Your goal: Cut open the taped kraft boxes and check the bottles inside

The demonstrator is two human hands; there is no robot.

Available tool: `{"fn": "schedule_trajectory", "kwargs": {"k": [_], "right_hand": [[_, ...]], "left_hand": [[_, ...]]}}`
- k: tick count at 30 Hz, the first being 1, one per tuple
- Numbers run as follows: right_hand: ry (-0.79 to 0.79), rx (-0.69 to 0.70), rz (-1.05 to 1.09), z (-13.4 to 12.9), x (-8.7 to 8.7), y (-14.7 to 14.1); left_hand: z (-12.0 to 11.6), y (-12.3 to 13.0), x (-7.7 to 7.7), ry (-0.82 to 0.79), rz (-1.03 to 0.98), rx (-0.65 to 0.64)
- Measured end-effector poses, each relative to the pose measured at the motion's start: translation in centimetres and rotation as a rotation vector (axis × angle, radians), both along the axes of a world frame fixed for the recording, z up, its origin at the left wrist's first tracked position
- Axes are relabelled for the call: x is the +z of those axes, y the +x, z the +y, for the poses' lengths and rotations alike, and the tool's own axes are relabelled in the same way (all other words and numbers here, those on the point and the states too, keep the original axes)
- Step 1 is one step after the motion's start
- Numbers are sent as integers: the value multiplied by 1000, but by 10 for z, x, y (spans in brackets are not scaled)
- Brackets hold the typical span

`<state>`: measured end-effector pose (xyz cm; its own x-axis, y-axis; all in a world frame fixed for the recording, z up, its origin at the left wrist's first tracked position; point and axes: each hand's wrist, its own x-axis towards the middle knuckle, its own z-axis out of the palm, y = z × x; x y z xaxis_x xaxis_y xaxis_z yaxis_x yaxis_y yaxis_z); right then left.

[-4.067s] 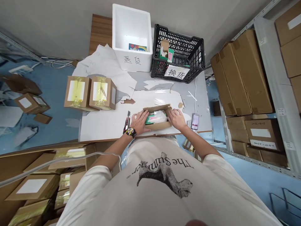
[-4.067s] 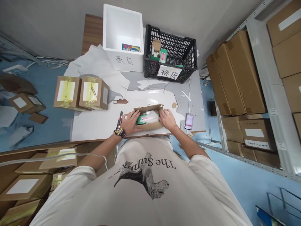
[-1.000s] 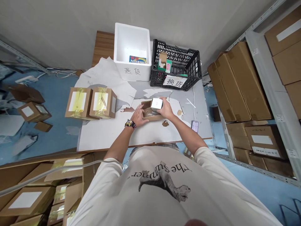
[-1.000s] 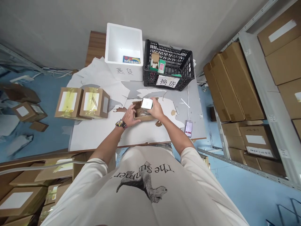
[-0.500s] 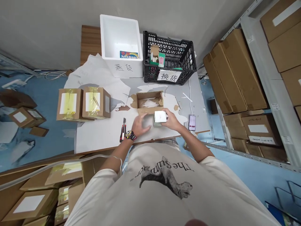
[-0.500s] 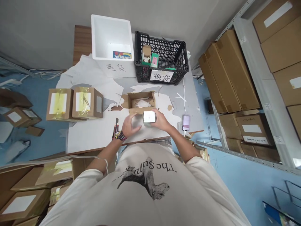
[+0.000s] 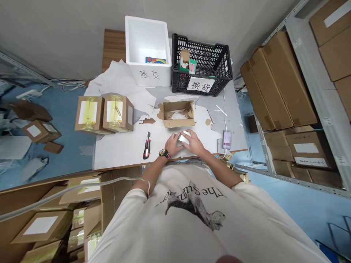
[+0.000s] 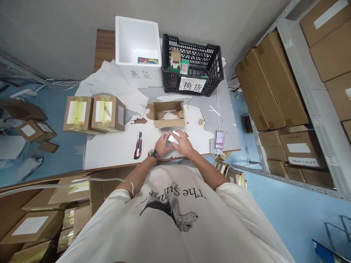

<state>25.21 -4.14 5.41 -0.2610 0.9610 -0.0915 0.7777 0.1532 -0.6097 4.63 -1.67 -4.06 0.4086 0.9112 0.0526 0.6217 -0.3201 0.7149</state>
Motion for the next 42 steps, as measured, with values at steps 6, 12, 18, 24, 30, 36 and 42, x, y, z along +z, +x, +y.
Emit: {"fn": "schedule_trajectory", "kwargs": {"k": [6, 12, 18, 24, 30, 36, 42], "right_hand": [[2, 171, -154, 12, 19, 10], [-21, 270, -378, 33, 48, 4], [6, 353, -473, 41, 48, -18], [54, -26, -172, 55, 43, 4], [93, -239, -122, 37, 25, 13], [22, -156, 22, 15, 13, -4], [87, -268, 75, 12, 18, 1]], "left_hand": [[33, 4, 5, -84, -125, -133], [40, 11, 10, -156, 9, -135], [39, 17, 13, -135, 10, -31], [29, 12, 10, -148, -42, -69], [17, 1, 34, -100, -186, -48], [25, -3, 73, -42, -12, -197], [36, -11, 81, -82, -54, -269]]}}
